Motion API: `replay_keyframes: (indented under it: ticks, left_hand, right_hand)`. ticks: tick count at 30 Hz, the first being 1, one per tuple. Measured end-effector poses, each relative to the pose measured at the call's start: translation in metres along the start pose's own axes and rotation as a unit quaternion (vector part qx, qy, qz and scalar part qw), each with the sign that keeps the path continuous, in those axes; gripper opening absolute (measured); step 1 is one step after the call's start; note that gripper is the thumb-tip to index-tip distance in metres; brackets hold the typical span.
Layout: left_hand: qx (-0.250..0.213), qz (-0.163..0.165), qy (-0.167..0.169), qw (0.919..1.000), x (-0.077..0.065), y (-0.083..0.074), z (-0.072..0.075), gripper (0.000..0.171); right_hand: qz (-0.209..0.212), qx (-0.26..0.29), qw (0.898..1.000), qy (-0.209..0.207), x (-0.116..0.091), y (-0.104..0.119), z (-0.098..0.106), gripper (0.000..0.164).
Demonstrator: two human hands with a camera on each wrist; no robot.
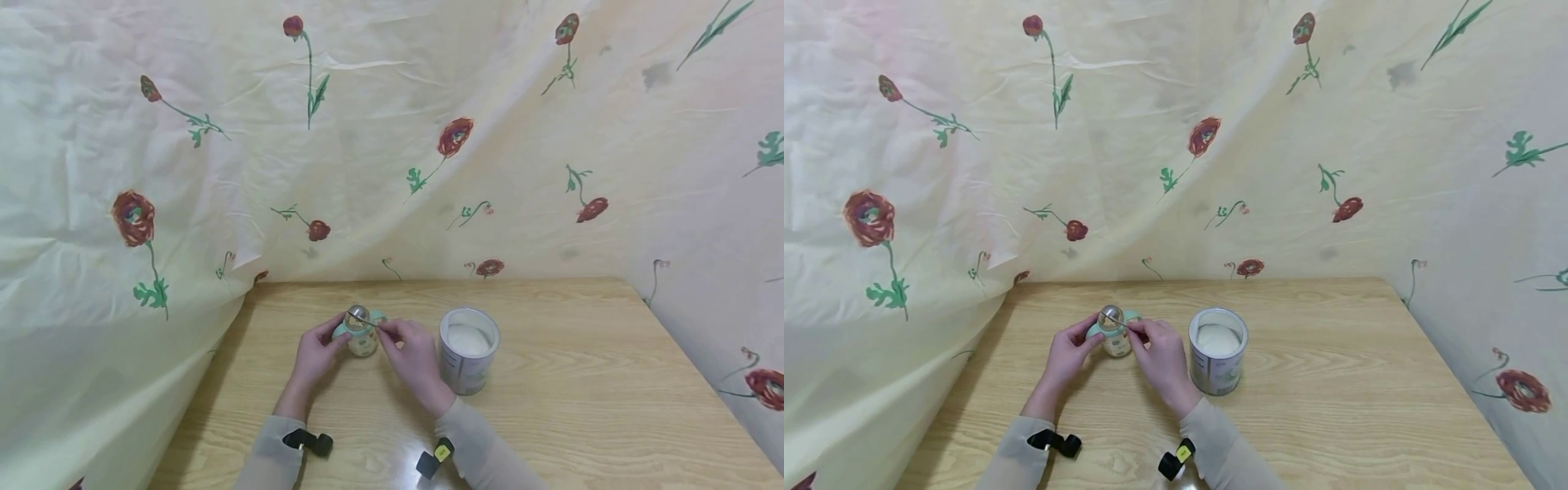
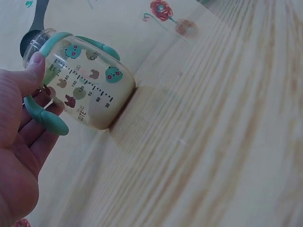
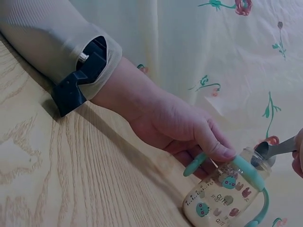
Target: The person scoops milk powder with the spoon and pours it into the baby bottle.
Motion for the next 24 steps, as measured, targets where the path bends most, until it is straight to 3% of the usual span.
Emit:
replay_keyframes:
  ticks: [11, 15, 19, 24]
  left_hand:
    - [0.007, -0.002, 0.006, 1.0, 0.0, -0.003, 0.002, 0.052]
    - [0.013, -0.008, 0.006, 0.9999, 0.001, -0.006, 0.004, 0.058]
    - [0.015, -0.008, 0.008, 0.9998, 0.0, -0.011, 0.006, 0.062]
    - [0.024, -0.048, 0.012, 0.9985, -0.001, -0.023, 0.004, 0.066]
  right_hand:
    - [0.049, 0.036, 0.996, -0.07, 0.007, 0.014, 0.013, 0.015]
    - [0.041, 0.063, 0.993, -0.093, 0.016, 0.024, 0.023, 0.016]
    - [-0.028, 0.118, 0.987, -0.109, 0.024, 0.027, 0.037, 0.015]
    - [-0.151, 0.186, 0.964, -0.117, 0.036, 0.023, 0.057, 0.008]
Point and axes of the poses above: each hand's wrist, its own x-axis towards the middle knuckle, its own z-axis out of the back of the hand, y = z × x, the point moved 6 cm from there along x, towards the middle knuckle, and after that the axes turned 14 degrees about -y, right-handed, at the moved point
